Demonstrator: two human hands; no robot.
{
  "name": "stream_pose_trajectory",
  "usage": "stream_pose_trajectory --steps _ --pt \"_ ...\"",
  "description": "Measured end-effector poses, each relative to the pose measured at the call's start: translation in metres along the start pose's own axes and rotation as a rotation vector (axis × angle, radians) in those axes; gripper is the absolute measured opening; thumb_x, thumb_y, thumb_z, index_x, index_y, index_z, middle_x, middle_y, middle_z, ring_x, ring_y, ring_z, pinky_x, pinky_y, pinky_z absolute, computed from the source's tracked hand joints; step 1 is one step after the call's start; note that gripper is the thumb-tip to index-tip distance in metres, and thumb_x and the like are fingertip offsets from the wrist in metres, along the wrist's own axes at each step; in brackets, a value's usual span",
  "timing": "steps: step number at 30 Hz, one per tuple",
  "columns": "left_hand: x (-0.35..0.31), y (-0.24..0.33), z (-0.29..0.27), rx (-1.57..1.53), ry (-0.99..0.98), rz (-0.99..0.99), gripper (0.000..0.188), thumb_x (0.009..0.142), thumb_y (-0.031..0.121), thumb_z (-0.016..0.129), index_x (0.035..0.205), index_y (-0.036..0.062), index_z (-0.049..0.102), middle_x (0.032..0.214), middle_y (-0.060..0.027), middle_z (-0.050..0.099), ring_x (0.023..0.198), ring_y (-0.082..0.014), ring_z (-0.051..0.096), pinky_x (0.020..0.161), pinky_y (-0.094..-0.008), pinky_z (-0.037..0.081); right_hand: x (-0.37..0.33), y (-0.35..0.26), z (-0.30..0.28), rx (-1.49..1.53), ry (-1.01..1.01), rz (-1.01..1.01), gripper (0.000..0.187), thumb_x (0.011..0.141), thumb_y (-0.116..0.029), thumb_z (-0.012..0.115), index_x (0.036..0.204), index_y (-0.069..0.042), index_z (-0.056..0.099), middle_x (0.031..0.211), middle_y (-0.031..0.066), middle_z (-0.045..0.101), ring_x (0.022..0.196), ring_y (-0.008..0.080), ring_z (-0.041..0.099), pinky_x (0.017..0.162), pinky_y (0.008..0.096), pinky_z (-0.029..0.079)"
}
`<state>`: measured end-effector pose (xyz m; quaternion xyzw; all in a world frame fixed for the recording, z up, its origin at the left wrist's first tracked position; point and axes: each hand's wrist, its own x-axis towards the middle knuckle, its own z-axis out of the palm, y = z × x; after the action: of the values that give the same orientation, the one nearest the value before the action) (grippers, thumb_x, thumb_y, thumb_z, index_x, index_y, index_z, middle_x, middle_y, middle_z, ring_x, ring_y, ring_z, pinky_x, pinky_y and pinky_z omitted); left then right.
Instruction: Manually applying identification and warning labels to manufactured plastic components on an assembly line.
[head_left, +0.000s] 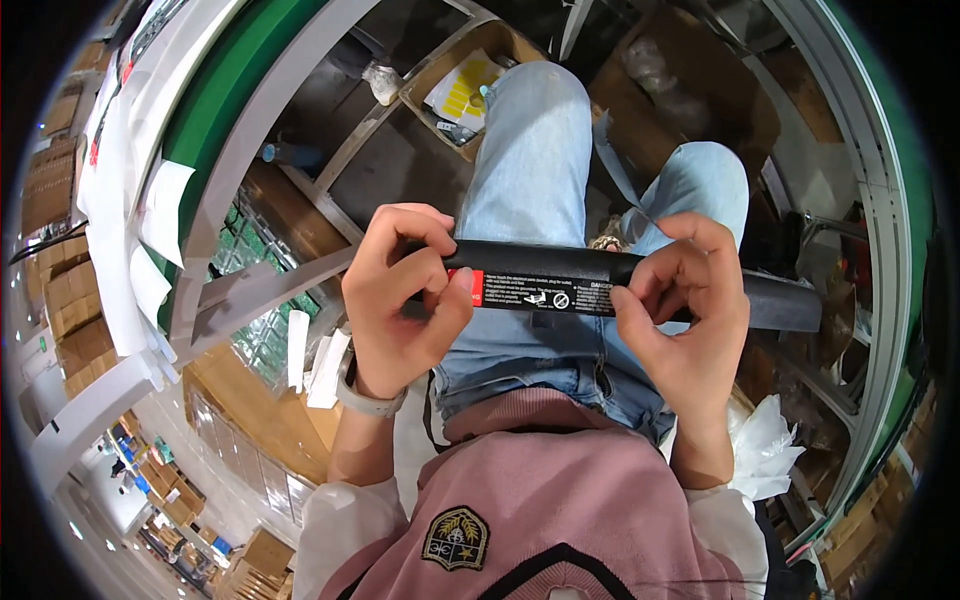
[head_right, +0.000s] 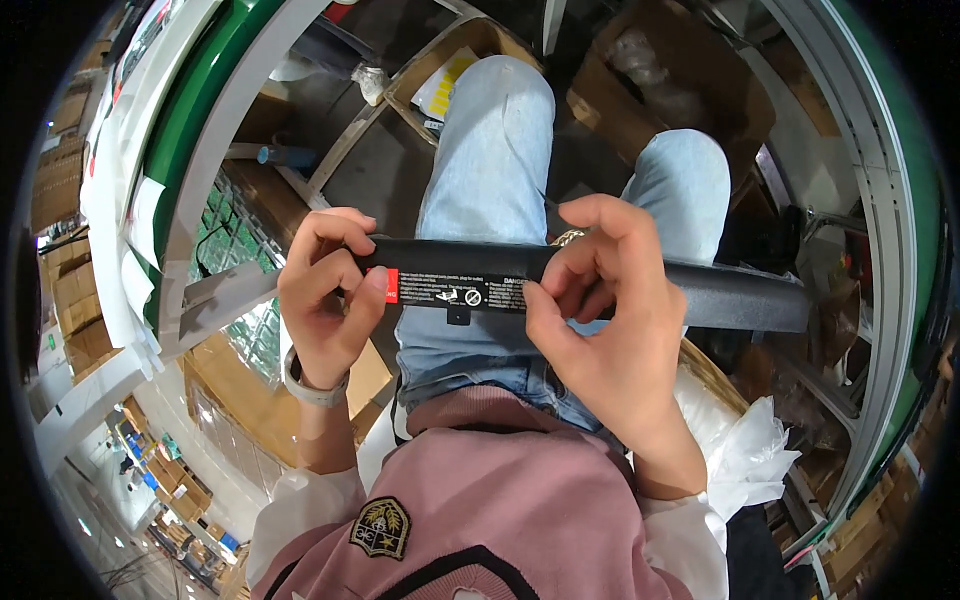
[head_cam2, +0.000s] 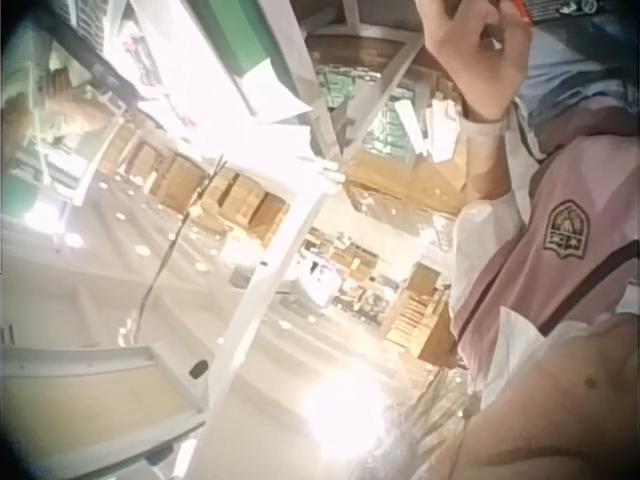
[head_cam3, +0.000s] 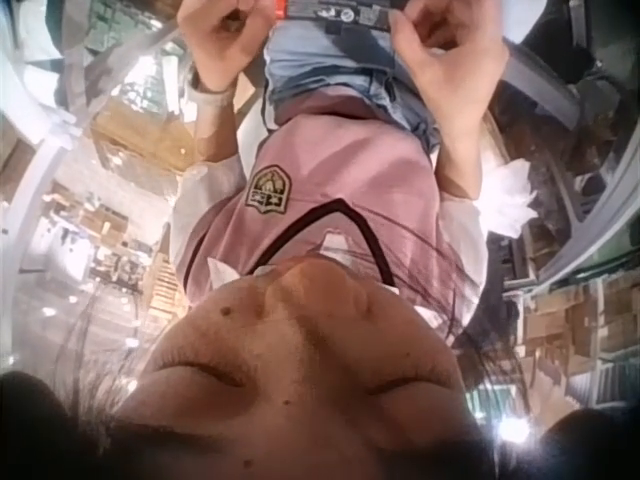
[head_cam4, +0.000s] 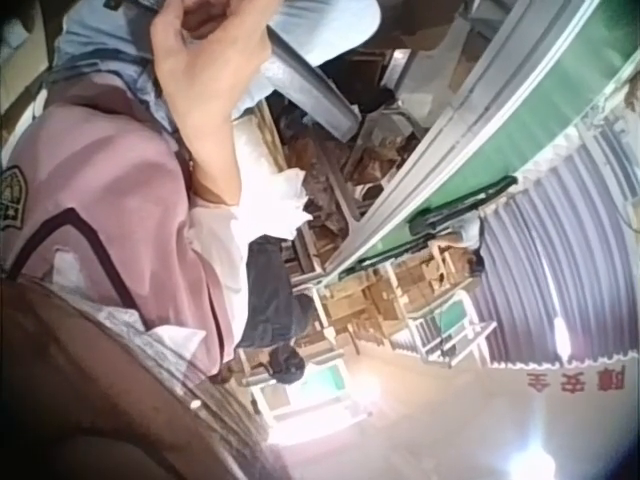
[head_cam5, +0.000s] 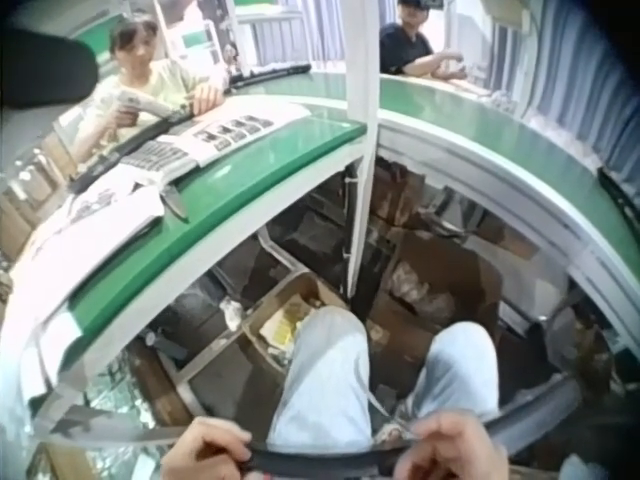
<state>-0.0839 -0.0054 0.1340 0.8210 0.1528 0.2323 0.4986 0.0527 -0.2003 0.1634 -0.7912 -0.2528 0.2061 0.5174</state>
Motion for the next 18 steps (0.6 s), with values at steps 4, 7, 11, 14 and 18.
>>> stream_pose_trajectory --steps 4,7,11,14,18 --pt "0.002 -0.007 -0.004 -0.092 -0.014 -0.048 0.033 0.068 -0.003 0.071 0.062 0.0046 0.040 0.095 -0.0112 0.054 0.093 -0.0241 0.055 0.090 -0.0364 0.046 0.002 -0.001 0.001 0.011 0.003 -0.007 0.053 0.074 0.007 0.072 0.119 -0.008 0.048 0.071 0.0000 0.059 0.057 0.0057 0.053 0.053 0.0184 0.042" --pt "0.001 -0.009 -0.004 -0.162 0.020 -0.132 0.035 0.068 -0.002 0.072 0.066 0.0064 0.039 0.097 -0.0106 0.055 0.094 -0.0231 0.054 0.095 -0.0373 0.044 0.002 -0.001 0.000 0.019 -0.028 0.024 0.053 0.073 0.006 0.072 0.120 -0.006 0.050 0.074 -0.0002 0.059 0.063 0.0030 0.054 0.055 0.0159 0.042" --pt "-0.001 -0.011 -0.004 -0.183 0.014 -0.128 0.037 0.069 -0.002 0.074 0.069 0.0079 0.038 0.097 -0.0102 0.055 0.095 -0.0223 0.052 0.098 -0.0385 0.042 0.002 0.001 0.001 0.022 -0.028 0.005 0.053 0.072 0.006 0.072 0.119 -0.007 0.050 0.074 -0.0006 0.059 0.061 0.0025 0.052 0.054 0.0158 0.040" --pt "0.000 -0.012 -0.004 -0.188 0.008 -0.128 0.037 0.070 -0.002 0.074 0.069 0.0080 0.038 0.097 -0.0104 0.055 0.095 -0.0220 0.052 0.099 -0.0390 0.042 0.004 -0.001 0.001 -0.053 -0.027 -0.044 0.052 0.073 0.007 0.072 0.118 -0.006 0.048 0.069 0.0011 0.058 0.053 0.0095 0.054 0.050 0.0211 0.043" --pt "-0.003 -0.013 -0.005 -0.202 -0.001 -0.115 0.038 0.069 -0.002 0.074 0.069 0.0081 0.038 0.097 -0.0106 0.055 0.095 -0.0225 0.052 0.097 -0.0393 0.042 0.006 -0.017 -0.005 -0.317 -0.121 -0.091 0.060 0.068 0.003 0.076 0.121 -0.007 0.048 0.076 0.0032 0.060 0.060 0.0168 0.059 0.052 0.0266 0.046"
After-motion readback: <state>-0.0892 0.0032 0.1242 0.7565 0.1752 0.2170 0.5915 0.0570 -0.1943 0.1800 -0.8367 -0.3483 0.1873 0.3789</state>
